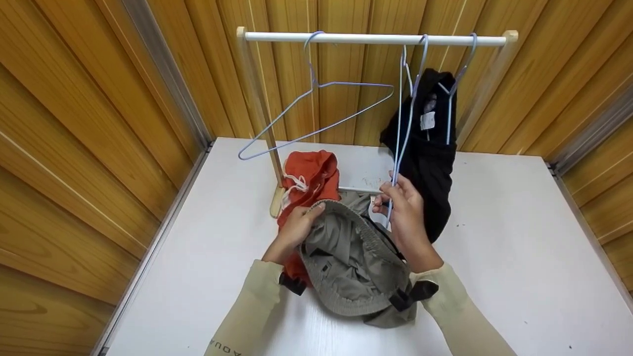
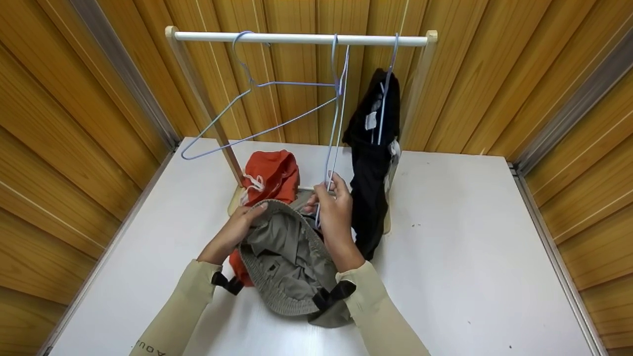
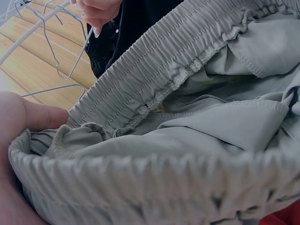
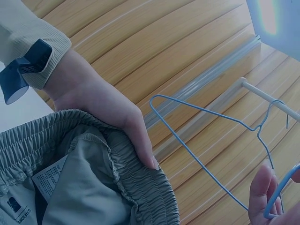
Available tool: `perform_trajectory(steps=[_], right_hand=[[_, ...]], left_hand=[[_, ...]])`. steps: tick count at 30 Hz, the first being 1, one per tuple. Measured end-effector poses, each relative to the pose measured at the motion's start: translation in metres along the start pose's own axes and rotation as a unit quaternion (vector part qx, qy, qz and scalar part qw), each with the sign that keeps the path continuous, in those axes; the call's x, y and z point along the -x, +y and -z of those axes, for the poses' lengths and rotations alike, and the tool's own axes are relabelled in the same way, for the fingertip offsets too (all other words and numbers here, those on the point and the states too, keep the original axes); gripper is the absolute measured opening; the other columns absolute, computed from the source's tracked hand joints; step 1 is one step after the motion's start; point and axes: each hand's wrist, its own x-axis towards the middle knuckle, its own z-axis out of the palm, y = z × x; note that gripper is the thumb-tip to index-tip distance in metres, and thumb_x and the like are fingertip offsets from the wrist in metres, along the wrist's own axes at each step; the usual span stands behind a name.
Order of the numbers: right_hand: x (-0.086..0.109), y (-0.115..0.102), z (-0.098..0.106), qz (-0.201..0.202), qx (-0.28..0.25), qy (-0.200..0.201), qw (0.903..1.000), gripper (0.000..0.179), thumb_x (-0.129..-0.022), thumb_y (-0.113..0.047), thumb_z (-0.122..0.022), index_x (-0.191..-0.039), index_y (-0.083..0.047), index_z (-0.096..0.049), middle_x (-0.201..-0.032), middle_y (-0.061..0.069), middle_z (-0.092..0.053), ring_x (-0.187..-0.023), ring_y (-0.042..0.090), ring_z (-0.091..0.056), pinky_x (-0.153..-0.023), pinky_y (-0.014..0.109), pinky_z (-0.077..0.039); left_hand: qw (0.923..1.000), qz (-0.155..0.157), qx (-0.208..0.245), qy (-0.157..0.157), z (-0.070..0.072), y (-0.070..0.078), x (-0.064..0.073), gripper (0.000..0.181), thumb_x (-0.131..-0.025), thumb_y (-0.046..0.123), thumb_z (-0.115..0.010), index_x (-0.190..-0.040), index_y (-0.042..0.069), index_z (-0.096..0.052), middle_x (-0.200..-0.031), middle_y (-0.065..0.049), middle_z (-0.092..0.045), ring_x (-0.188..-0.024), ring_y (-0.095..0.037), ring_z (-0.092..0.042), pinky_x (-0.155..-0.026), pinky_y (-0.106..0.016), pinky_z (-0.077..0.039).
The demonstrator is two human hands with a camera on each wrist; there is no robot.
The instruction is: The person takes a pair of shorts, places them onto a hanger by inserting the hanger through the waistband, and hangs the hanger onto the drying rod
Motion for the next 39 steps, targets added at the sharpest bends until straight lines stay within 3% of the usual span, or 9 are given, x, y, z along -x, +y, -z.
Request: perform_trajectory(steps=[7, 17, 24, 27, 30, 32, 36, 39], right_hand=[[0.004, 0.001, 0.004, 0.009, 0.013, -0.003, 0.9999, 0.034, -0.097, -0.003, -0.043, -0.131, -0.001, -0.039, -0.086, 0.001, -0.049, -0.061, 0.009, -0.054, -0.056, 0.020, -0.049], [0.010, 0.001, 0.010, 0.006, 0.033, -0.005, 0.9994, 0.040, -0.098, -0.004, -0.044, -0.137, 0.000, -0.041, -0.087, 0.002, -0.053, -0.061, 0.010, -0.054, -0.056, 0.021, -0.050], [0.012, 0.001, 0.015, 0.002, 0.048, -0.005, 0.9989, 0.044, -0.099, -0.005, -0.039, -0.143, 0.001, -0.036, -0.091, 0.002, -0.055, -0.061, 0.009, -0.053, -0.056, 0.021, -0.050], [0.014, 0.001, 0.017, -0.001, 0.052, -0.003, 0.9987, 0.044, -0.099, -0.006, -0.038, -0.142, 0.001, -0.038, -0.090, 0.003, -0.053, -0.058, 0.008, -0.049, -0.051, 0.019, -0.045], [0.017, 0.001, 0.020, -0.004, 0.059, -0.010, 0.9982, 0.040, -0.099, -0.007, -0.039, -0.139, -0.002, -0.042, -0.088, 0.001, -0.051, -0.054, 0.006, -0.043, -0.045, 0.018, -0.036], [0.018, 0.000, 0.022, -0.008, 0.063, -0.015, 0.9979, 0.039, -0.099, -0.007, -0.041, -0.138, -0.004, -0.045, -0.086, 0.000, -0.050, -0.052, 0.006, -0.040, -0.044, 0.018, -0.032], [0.021, 0.000, 0.027, -0.004, 0.070, -0.035, 0.9970, 0.040, -0.099, -0.007, -0.042, -0.139, -0.006, -0.044, -0.086, -0.001, -0.051, -0.049, 0.005, -0.036, -0.042, 0.019, -0.026], [0.023, 0.000, 0.030, 0.005, 0.067, -0.045, 0.9967, 0.041, -0.098, -0.005, -0.041, -0.140, -0.005, -0.043, -0.083, -0.001, -0.051, -0.045, 0.004, -0.031, -0.041, 0.022, -0.019]], left_hand=[[1.0000, 0.000, 0.000, -0.002, 0.000, 0.000, -0.001, 0.049, -0.097, 0.047, -0.050, -0.057, 0.019, -0.040, -0.058, 0.008, -0.028, -0.058, -0.011, -0.034, -0.060, -0.027, -0.031], [0.9999, 0.010, 0.012, 0.004, 0.000, 0.002, -0.002, 0.053, -0.098, 0.052, -0.044, -0.060, 0.017, -0.053, -0.061, 0.007, -0.044, -0.068, -0.012, -0.051, -0.072, -0.028, -0.042], [0.9997, 0.010, 0.014, 0.015, -0.001, 0.003, -0.002, 0.055, -0.096, 0.053, -0.048, -0.054, 0.018, -0.040, -0.056, 0.008, -0.029, -0.058, -0.012, -0.038, -0.064, -0.028, -0.036], [0.9997, 0.014, 0.011, 0.019, -0.001, 0.004, -0.002, 0.055, -0.095, 0.054, -0.050, -0.054, 0.018, -0.038, -0.057, 0.007, -0.026, -0.057, -0.013, -0.034, -0.063, -0.029, -0.033], [0.9996, 0.009, 0.012, 0.026, -0.002, 0.005, -0.004, 0.053, -0.096, 0.050, -0.050, -0.055, 0.017, -0.046, -0.058, 0.007, -0.036, -0.062, -0.012, -0.043, -0.068, -0.028, -0.038], [0.9995, 0.004, 0.013, 0.030, -0.002, 0.006, -0.004, 0.051, -0.097, 0.047, -0.049, -0.062, 0.011, -0.060, -0.064, 0.005, -0.049, -0.070, -0.012, -0.050, -0.075, -0.028, -0.042], [0.9996, 0.000, 0.007, 0.029, -0.003, 0.010, -0.004, 0.050, -0.097, 0.046, -0.049, -0.082, 0.004, -0.071, -0.079, 0.002, -0.060, -0.082, -0.013, -0.056, -0.082, -0.029, -0.044], [0.9997, -0.002, 0.007, 0.024, -0.003, 0.011, -0.003, 0.048, -0.096, 0.048, -0.051, -0.078, 0.006, -0.066, -0.075, 0.002, -0.053, -0.079, -0.013, -0.052, -0.079, -0.029, -0.041]])
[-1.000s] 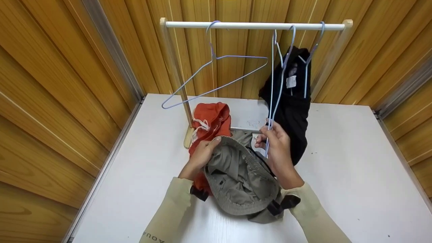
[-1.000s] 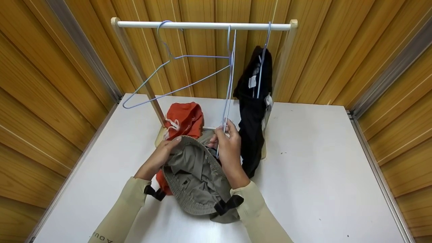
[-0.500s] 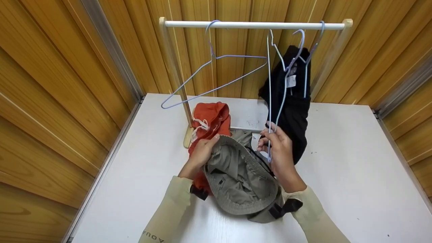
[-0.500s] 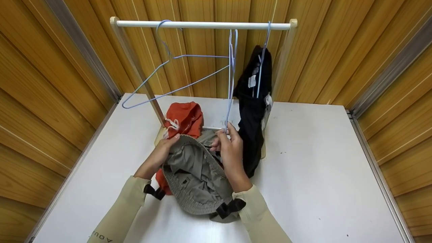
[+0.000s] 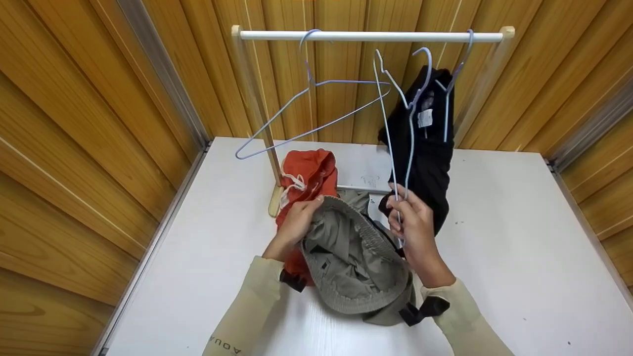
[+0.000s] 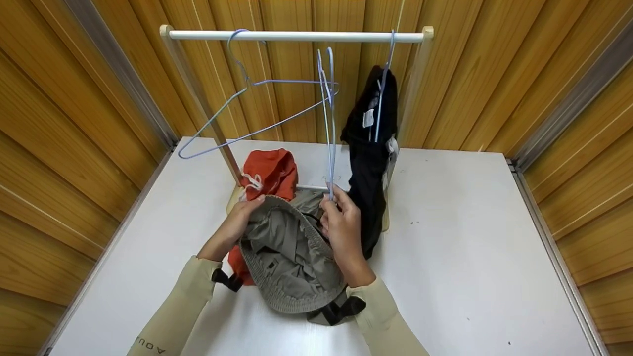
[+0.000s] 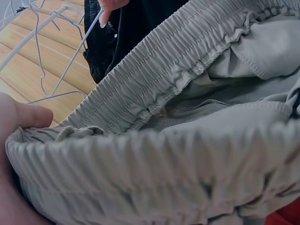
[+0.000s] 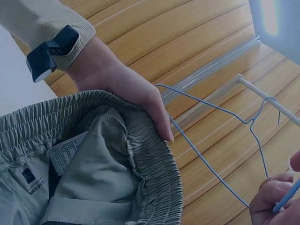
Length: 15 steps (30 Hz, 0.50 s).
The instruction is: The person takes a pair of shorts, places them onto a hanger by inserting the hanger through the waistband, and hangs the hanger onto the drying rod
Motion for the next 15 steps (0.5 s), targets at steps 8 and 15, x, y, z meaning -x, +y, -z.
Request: perform_trajectory(steps=[8, 15], right_hand=[[0.004, 0.001, 0.007, 0.006, -0.012, -0.009, 0.9999, 0.039, -0.098, -0.003, -0.040, -0.137, 0.001, -0.043, -0.075, -0.003, -0.051, -0.041, 0.001, -0.027, -0.043, 0.027, -0.013], [0.009, 0.002, 0.012, 0.010, -0.023, -0.027, 0.9993, 0.040, -0.097, -0.001, -0.040, -0.137, 0.005, -0.040, -0.074, -0.004, -0.052, -0.042, 0.002, -0.028, -0.042, 0.027, -0.012]], left_hand=[[0.9990, 0.002, 0.043, -0.013, -0.002, 0.000, 0.001, 0.038, -0.093, 0.047, -0.058, -0.073, 0.015, -0.052, -0.070, 0.003, -0.040, -0.073, -0.015, -0.045, -0.071, -0.029, -0.034], [0.9977, 0.012, 0.057, -0.035, 0.000, 0.003, 0.001, 0.029, -0.093, 0.043, -0.059, -0.089, 0.014, -0.057, -0.090, 0.003, -0.054, -0.091, -0.016, -0.050, -0.082, -0.030, -0.037]])
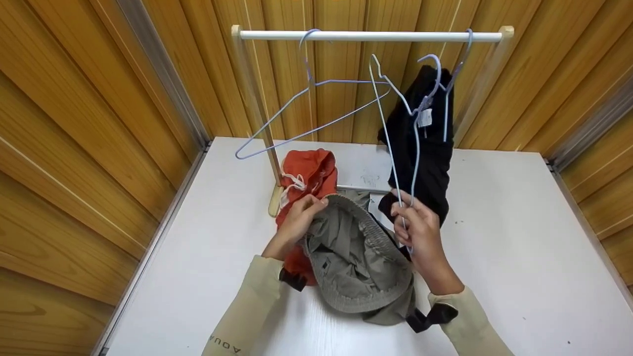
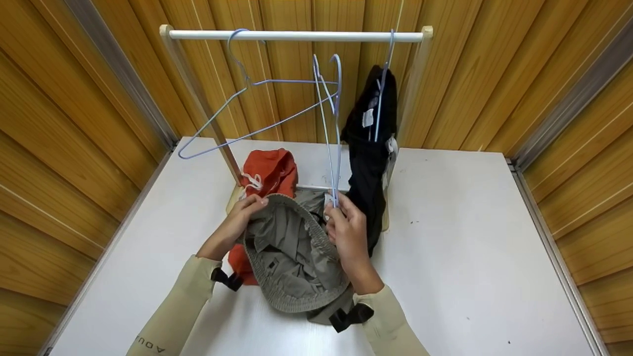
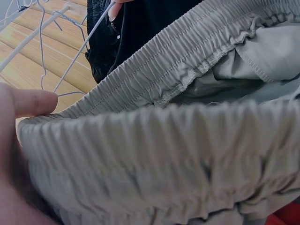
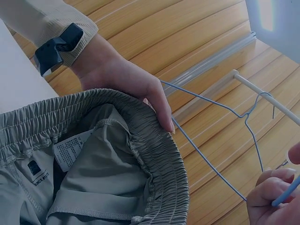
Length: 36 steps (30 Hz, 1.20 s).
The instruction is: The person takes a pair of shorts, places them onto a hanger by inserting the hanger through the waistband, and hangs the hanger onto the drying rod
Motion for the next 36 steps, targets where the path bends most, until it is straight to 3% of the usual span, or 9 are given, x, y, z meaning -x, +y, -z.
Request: perform_trajectory(steps=[6, 14, 22, 31, 36], right_hand=[[0.006, 0.001, 0.006, -0.009, 0.013, -0.011, 0.9998, 0.042, -0.098, -0.003, -0.041, -0.140, 0.005, -0.038, -0.077, -0.003, -0.053, -0.044, 0.004, -0.029, -0.043, 0.030, -0.011], [0.012, 0.001, 0.012, -0.012, 0.021, -0.012, 0.9996, 0.041, -0.097, -0.002, -0.044, -0.138, 0.005, -0.042, -0.079, -0.001, -0.053, -0.045, 0.003, -0.030, -0.042, 0.029, -0.009], [0.017, 0.004, 0.020, 0.020, 0.001, -0.033, 0.9993, 0.035, -0.098, -0.001, -0.043, -0.131, 0.005, -0.049, -0.078, -0.001, -0.056, -0.045, 0.009, -0.023, -0.041, 0.032, -0.008], [0.022, 0.008, 0.026, 0.021, 0.007, -0.027, 0.9994, 0.032, -0.098, -0.002, -0.045, -0.128, -0.002, -0.057, -0.080, 0.001, -0.060, -0.045, 0.012, -0.024, -0.042, 0.034, -0.008], [0.023, 0.009, 0.030, 0.034, 0.011, -0.031, 0.9989, 0.032, -0.098, -0.002, -0.045, -0.127, -0.001, -0.058, -0.080, 0.001, -0.061, -0.046, 0.011, -0.024, -0.041, 0.034, -0.007]], left_hand=[[0.9999, -0.004, 0.004, -0.012, 0.002, 0.003, 0.001, 0.020, -0.095, 0.031, -0.057, -0.097, 0.011, -0.058, -0.102, 0.002, -0.059, -0.094, -0.014, -0.051, -0.084, -0.029, -0.038], [0.9997, -0.016, 0.004, -0.020, 0.004, 0.004, 0.000, 0.020, -0.097, 0.026, -0.054, -0.101, 0.007, -0.058, -0.122, -0.009, -0.061, -0.106, -0.013, -0.052, -0.094, -0.028, -0.038], [0.9989, -0.033, 0.021, 0.026, 0.001, -0.001, -0.002, 0.031, -0.097, 0.037, -0.054, -0.101, 0.007, -0.060, -0.095, -0.001, -0.054, -0.093, -0.016, -0.049, -0.083, -0.030, -0.037], [0.9978, -0.035, 0.004, 0.057, 0.003, 0.001, -0.001, 0.033, -0.098, 0.043, -0.050, -0.099, 0.012, -0.062, -0.094, 0.000, -0.056, -0.093, -0.017, -0.051, -0.084, -0.032, -0.038], [0.9964, -0.052, -0.008, 0.066, 0.005, 0.004, -0.003, 0.034, -0.099, 0.041, -0.049, -0.099, 0.011, -0.065, -0.093, -0.001, -0.058, -0.092, -0.017, -0.052, -0.083, -0.032, -0.040]])
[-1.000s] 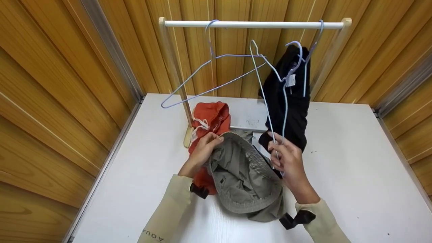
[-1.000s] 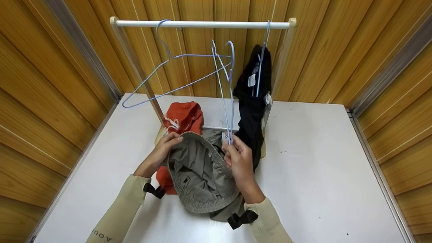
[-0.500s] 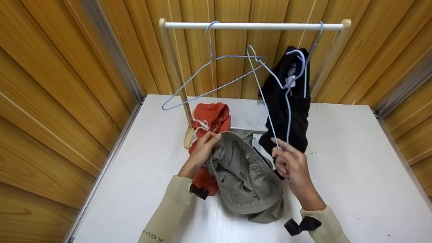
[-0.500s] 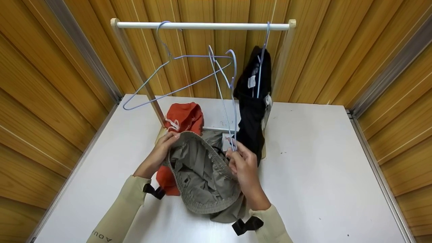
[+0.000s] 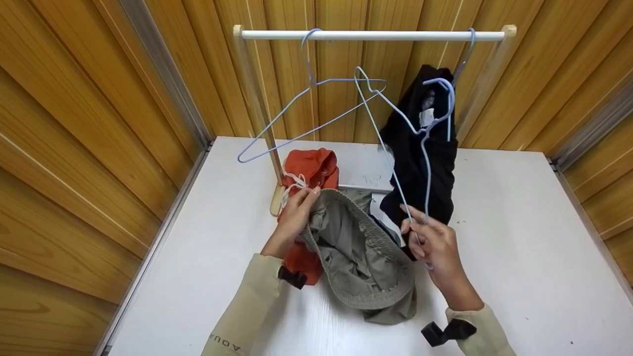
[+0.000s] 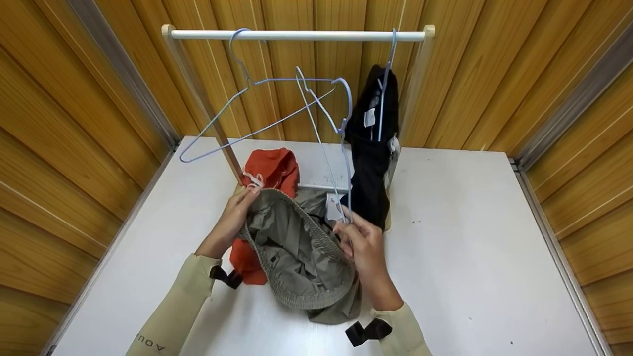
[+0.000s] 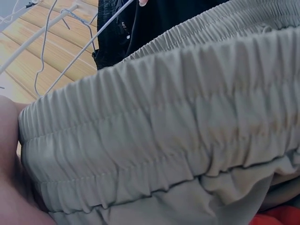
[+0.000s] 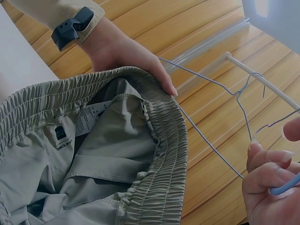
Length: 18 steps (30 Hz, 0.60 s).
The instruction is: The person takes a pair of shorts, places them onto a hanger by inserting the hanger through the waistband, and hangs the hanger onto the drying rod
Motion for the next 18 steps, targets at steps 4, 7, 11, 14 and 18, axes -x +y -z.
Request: perform_trajectory(steps=[4, 7, 11, 14, 18], right_hand=[[0.000, 0.000, 0.002, 0.010, -0.003, -0.002, 0.9999, 0.032, -0.098, -0.001, -0.045, -0.126, 0.001, -0.059, -0.079, 0.000, -0.062, -0.047, 0.014, -0.022, -0.041, 0.033, -0.005], [0.001, -0.001, 0.003, 0.015, -0.009, -0.002, 0.9999, 0.031, -0.097, 0.000, -0.046, -0.124, -0.001, -0.062, -0.078, 0.000, -0.063, -0.048, 0.016, -0.022, -0.041, 0.034, -0.005], [0.002, 0.000, 0.005, 0.016, -0.012, -0.008, 0.9998, 0.031, -0.097, 0.001, -0.045, -0.123, 0.003, -0.061, -0.078, 0.000, -0.064, -0.047, 0.016, -0.023, -0.040, 0.033, -0.004], [0.003, 0.001, 0.006, 0.012, -0.015, -0.010, 0.9998, 0.033, -0.096, 0.002, -0.046, -0.126, 0.015, -0.054, -0.078, 0.001, -0.064, -0.047, 0.014, -0.024, -0.039, 0.033, -0.003], [0.005, 0.003, 0.006, 0.008, -0.017, -0.011, 0.9998, 0.034, -0.096, 0.002, -0.046, -0.127, 0.016, -0.052, -0.078, 0.003, -0.063, -0.047, 0.014, -0.024, -0.039, 0.033, -0.004]], left_hand=[[1.0000, -0.006, 0.002, 0.003, 0.002, 0.003, -0.001, 0.035, -0.099, 0.042, -0.049, -0.101, 0.011, -0.065, -0.094, -0.002, -0.059, -0.092, -0.016, -0.053, -0.084, -0.031, -0.041], [0.9999, 0.008, 0.005, 0.006, 0.003, 0.007, -0.003, 0.040, -0.098, 0.047, -0.049, -0.103, 0.011, -0.065, -0.097, -0.002, -0.059, -0.094, -0.016, -0.053, -0.086, -0.032, -0.041], [0.9997, 0.008, 0.018, 0.012, 0.005, 0.010, -0.005, 0.041, -0.097, 0.048, -0.050, -0.101, 0.010, -0.064, -0.098, -0.003, -0.057, -0.094, -0.017, -0.052, -0.085, -0.032, -0.041], [0.9991, 0.003, 0.035, 0.023, 0.006, 0.012, -0.006, 0.038, -0.098, 0.045, -0.050, -0.097, 0.009, -0.064, -0.092, -0.002, -0.057, -0.088, -0.016, -0.053, -0.080, -0.030, -0.043], [0.9986, 0.009, 0.030, 0.043, 0.009, 0.015, -0.007, 0.037, -0.096, 0.045, -0.052, -0.096, 0.011, -0.065, -0.088, -0.001, -0.060, -0.084, -0.015, -0.056, -0.076, -0.029, -0.045]])
